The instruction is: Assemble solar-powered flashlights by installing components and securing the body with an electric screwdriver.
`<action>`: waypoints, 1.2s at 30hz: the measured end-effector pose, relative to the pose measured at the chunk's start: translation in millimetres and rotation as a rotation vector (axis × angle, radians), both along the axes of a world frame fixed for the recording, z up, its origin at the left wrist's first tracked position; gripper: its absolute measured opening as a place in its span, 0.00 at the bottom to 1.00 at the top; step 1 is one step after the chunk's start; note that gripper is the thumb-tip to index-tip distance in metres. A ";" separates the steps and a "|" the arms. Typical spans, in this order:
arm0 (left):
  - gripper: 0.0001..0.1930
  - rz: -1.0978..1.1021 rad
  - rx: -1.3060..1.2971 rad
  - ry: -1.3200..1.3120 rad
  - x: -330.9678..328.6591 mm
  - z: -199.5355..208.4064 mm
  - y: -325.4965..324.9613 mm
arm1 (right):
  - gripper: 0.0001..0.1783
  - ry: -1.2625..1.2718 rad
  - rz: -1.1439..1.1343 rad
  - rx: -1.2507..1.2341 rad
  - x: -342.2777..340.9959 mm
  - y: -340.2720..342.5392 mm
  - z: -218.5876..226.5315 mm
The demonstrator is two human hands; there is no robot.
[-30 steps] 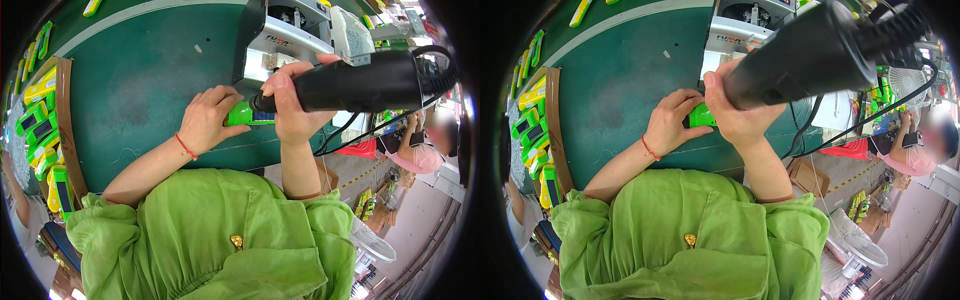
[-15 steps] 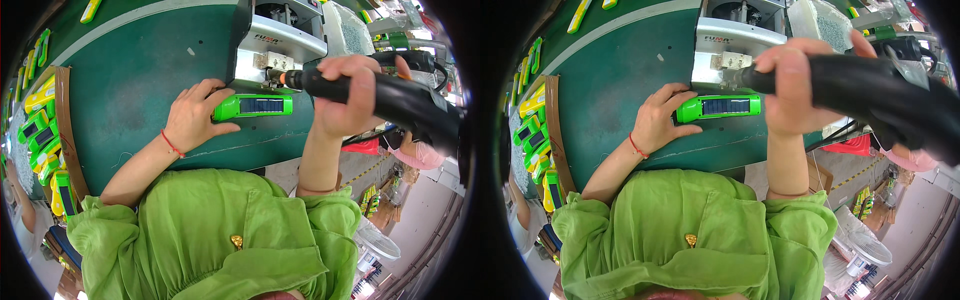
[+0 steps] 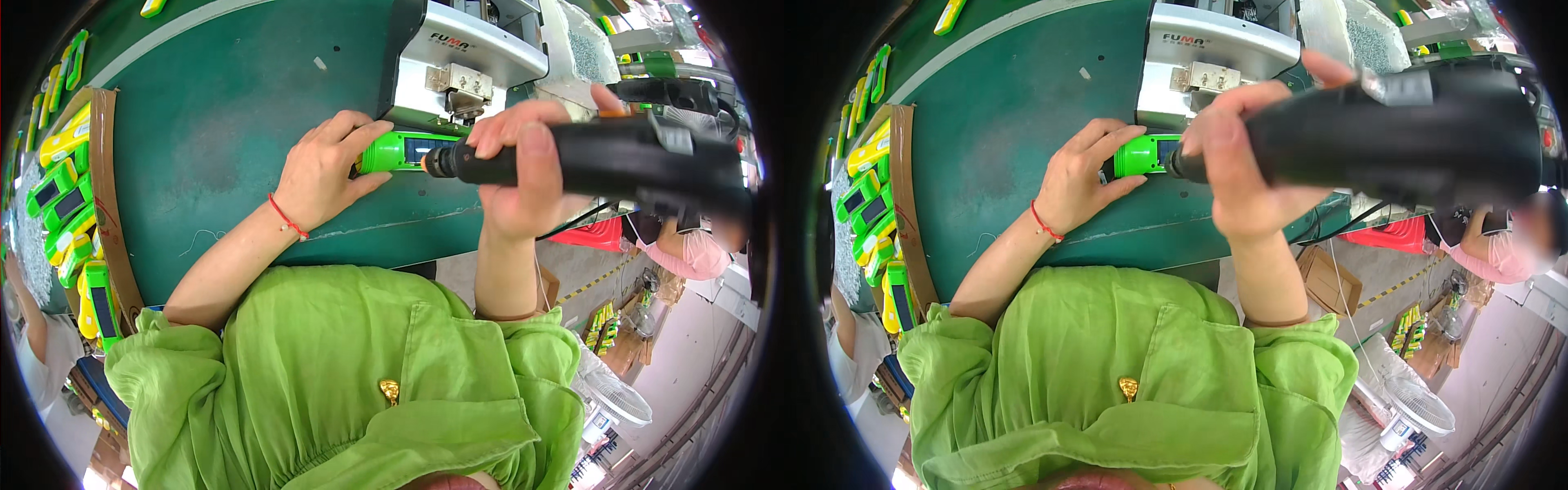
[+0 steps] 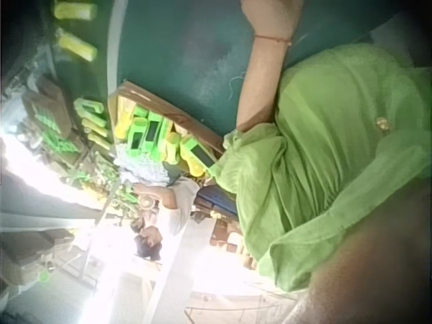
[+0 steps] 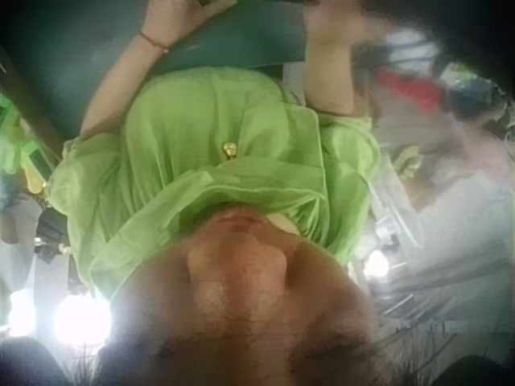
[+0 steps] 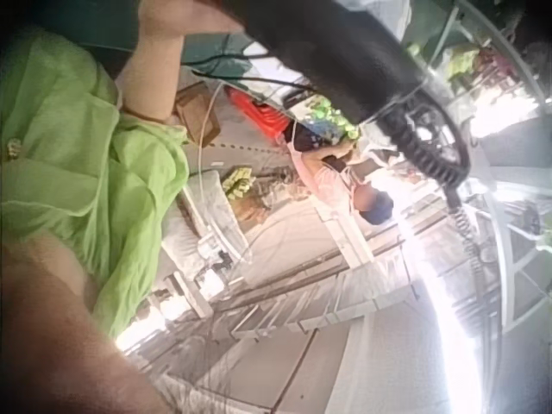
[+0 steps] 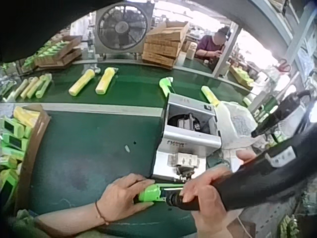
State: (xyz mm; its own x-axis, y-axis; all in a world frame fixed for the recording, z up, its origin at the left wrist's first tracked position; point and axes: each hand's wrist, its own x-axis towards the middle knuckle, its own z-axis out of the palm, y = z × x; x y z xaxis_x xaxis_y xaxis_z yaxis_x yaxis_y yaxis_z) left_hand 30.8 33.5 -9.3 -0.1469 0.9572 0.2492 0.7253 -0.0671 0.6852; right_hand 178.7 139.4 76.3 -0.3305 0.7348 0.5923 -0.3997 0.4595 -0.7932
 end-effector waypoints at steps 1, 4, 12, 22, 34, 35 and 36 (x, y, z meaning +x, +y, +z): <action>0.27 0.002 0.015 0.000 0.0 -0.8 0.5 | 0.35 0.002 -0.007 0.056 1.1 -4.6 -3.8; 0.27 0.003 0.043 0.005 -0.5 -2.0 0.1 | 0.36 -0.021 -0.002 0.059 0.8 -12.6 -6.9; 0.27 0.002 0.050 -0.008 -0.7 -4.4 -0.6 | 0.35 0.059 0.102 0.044 -4.3 -18.7 -27.8; 0.27 0.004 0.058 0.077 -2.1 -3.2 -2.7 | 0.37 -0.140 0.096 0.181 6.2 -16.0 -33.8; 0.27 -0.026 -0.007 0.048 -6.5 1.7 -3.7 | 0.39 -0.150 0.150 0.183 9.9 -11.9 -30.5; 0.28 -0.036 -0.065 0.020 -10.3 3.6 -3.9 | 0.39 -0.010 0.135 -0.004 11.4 -18.7 -24.9; 0.28 -0.033 -0.064 0.020 -17.5 5.4 -3.7 | 0.40 0.102 0.091 -0.045 8.7 -15.1 -16.2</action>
